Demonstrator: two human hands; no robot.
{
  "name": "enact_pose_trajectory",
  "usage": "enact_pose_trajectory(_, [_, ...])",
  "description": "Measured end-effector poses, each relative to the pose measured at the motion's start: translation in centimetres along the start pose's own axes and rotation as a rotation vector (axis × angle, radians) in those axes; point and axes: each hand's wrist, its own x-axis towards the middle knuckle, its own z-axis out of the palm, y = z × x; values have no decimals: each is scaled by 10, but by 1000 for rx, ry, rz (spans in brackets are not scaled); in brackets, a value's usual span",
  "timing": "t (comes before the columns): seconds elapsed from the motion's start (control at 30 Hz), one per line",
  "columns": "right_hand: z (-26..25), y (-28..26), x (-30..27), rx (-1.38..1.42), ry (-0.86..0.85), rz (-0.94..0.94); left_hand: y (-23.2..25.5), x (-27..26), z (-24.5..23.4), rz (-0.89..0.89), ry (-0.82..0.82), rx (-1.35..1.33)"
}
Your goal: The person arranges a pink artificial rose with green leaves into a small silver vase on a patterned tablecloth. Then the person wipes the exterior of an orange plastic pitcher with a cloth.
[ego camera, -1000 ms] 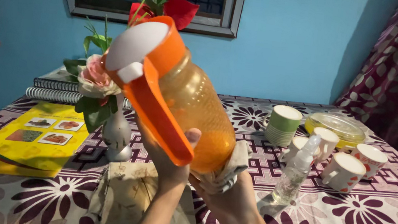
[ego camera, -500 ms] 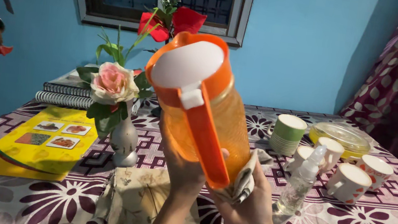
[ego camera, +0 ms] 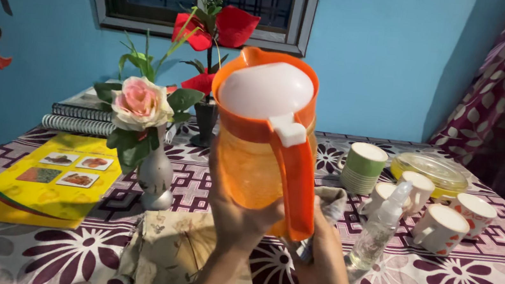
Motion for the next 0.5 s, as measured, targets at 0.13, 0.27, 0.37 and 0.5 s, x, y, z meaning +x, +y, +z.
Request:
enact_pose_trajectory(0.13, [0,3,6,98,110,-138,-21,-2,-7,-113,3,20])
enact_pose_trajectory(0.27, [-10,0,3,-139,-5,-294,-56,-9,-39,-337,26,-39])
enact_pose_trajectory(0.37, [-9,-14,0,-136,-64,-136,-72,-11,-60,-532,-75,142])
enact_pose_trajectory(0.5, [-15,-35,-6,-54,-84,24,-70,-13,-61,-885,-159,-206])
